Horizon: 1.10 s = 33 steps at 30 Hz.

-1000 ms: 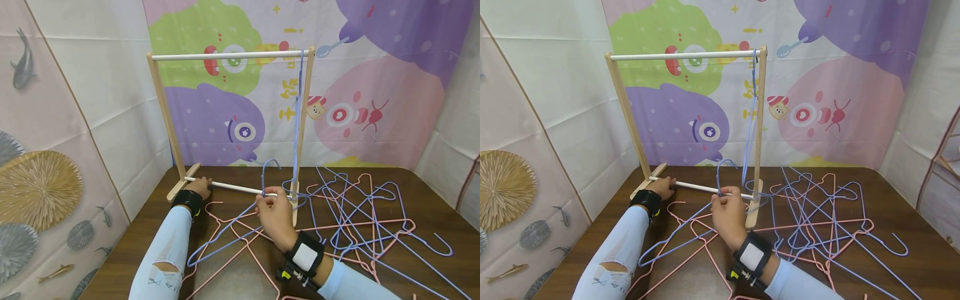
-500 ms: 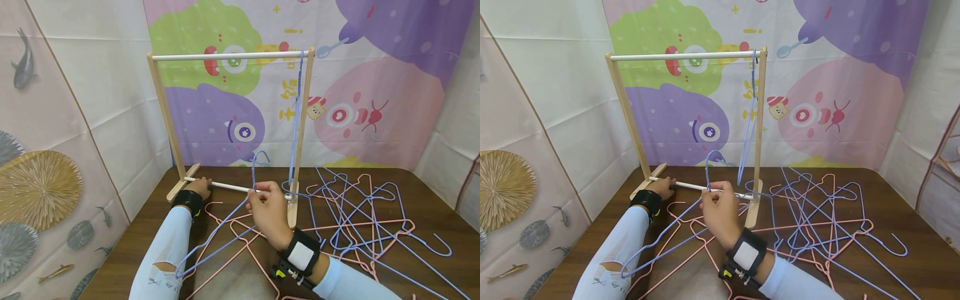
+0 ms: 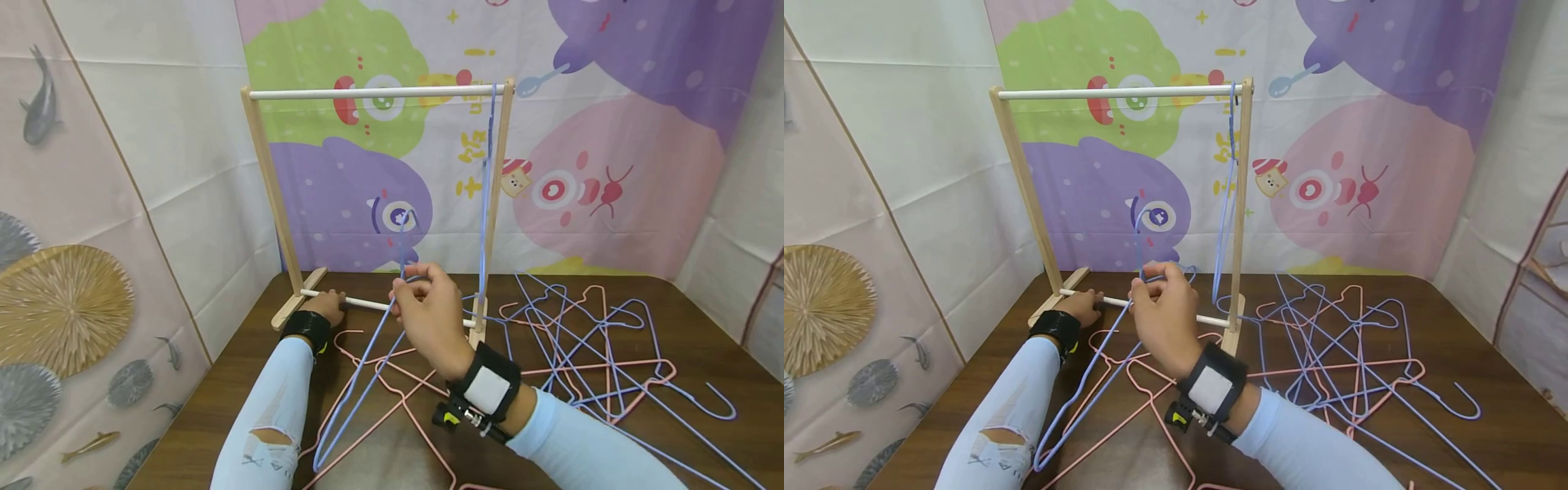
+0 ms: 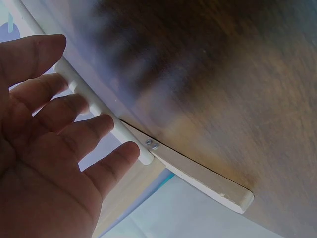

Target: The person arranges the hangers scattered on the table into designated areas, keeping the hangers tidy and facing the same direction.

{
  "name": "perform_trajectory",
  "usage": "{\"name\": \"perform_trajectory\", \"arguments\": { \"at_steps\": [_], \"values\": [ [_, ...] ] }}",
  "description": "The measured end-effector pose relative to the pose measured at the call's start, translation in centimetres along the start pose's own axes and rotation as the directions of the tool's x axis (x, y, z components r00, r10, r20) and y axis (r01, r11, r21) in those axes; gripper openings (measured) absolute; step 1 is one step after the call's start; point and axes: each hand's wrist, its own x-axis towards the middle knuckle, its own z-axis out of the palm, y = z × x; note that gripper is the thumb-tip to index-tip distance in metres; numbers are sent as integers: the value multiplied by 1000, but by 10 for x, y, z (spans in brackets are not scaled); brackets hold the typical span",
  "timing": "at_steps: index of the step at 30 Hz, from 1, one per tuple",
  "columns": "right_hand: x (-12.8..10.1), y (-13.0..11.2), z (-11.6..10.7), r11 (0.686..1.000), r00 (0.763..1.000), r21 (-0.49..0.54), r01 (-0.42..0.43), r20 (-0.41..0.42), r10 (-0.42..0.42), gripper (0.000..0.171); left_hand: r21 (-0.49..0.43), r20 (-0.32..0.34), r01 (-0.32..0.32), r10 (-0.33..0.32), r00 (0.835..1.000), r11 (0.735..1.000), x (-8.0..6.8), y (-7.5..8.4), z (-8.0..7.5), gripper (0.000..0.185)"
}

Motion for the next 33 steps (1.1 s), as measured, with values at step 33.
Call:
{"name": "perform_trajectory", "arguments": {
  "at_steps": [33],
  "values": [
    [131, -120, -78, 989, 991, 67, -132, 20, 131, 18, 60, -3, -32, 33, 999, 998, 4, 2, 4, 56]
  ]
}}
